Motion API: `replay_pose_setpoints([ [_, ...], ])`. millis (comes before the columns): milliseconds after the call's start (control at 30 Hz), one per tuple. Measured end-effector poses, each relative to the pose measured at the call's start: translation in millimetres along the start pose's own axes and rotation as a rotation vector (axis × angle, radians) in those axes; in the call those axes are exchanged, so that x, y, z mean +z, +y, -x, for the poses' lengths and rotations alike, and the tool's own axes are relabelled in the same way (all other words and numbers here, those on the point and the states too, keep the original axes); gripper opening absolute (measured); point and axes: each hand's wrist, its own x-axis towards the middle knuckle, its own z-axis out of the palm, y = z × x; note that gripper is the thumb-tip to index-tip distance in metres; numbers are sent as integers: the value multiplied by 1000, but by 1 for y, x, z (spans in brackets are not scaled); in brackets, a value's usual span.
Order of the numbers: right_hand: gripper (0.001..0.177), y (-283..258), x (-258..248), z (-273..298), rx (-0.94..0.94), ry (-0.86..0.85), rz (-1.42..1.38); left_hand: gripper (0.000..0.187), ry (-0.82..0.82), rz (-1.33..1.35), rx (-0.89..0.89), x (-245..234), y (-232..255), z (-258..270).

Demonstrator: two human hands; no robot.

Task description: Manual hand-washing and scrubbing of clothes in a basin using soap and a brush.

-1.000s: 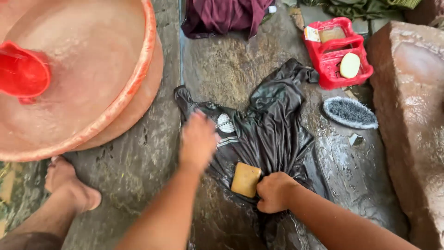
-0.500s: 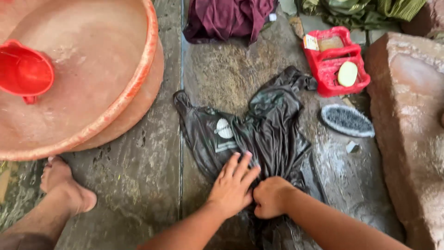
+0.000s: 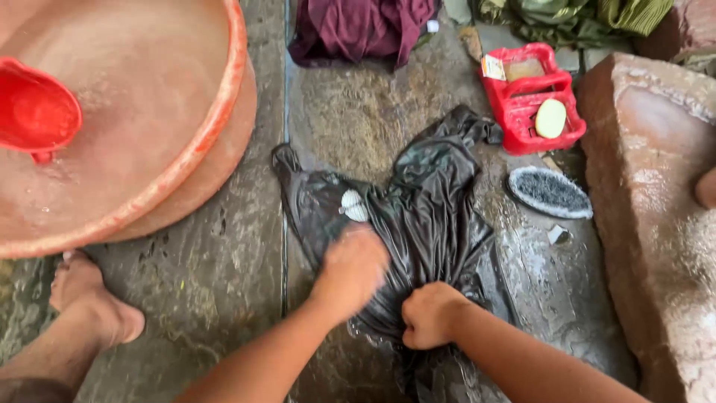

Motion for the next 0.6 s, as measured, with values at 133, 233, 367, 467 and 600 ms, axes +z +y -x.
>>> replay_pose_setpoints([
  [133, 32, -2, 7, 0, -12, 53, -35, 40, -44, 344, 421, -34, -44, 15],
  [233, 32, -2, 1, 1, 14, 41, -41, 36, -326, 342, -118, -24, -53, 11],
  [367, 31, 0, 1, -2, 24, 29, -41, 38, -28, 126, -685, -34, 6, -21],
  [467, 30, 1, 1, -1, 9, 46, -45, 30, -108, 224, -83, -32, 8, -14],
  [600, 26, -4, 4, 16, -16, 139, -113, 31, -173, 165, -151, -29, -48, -32],
])
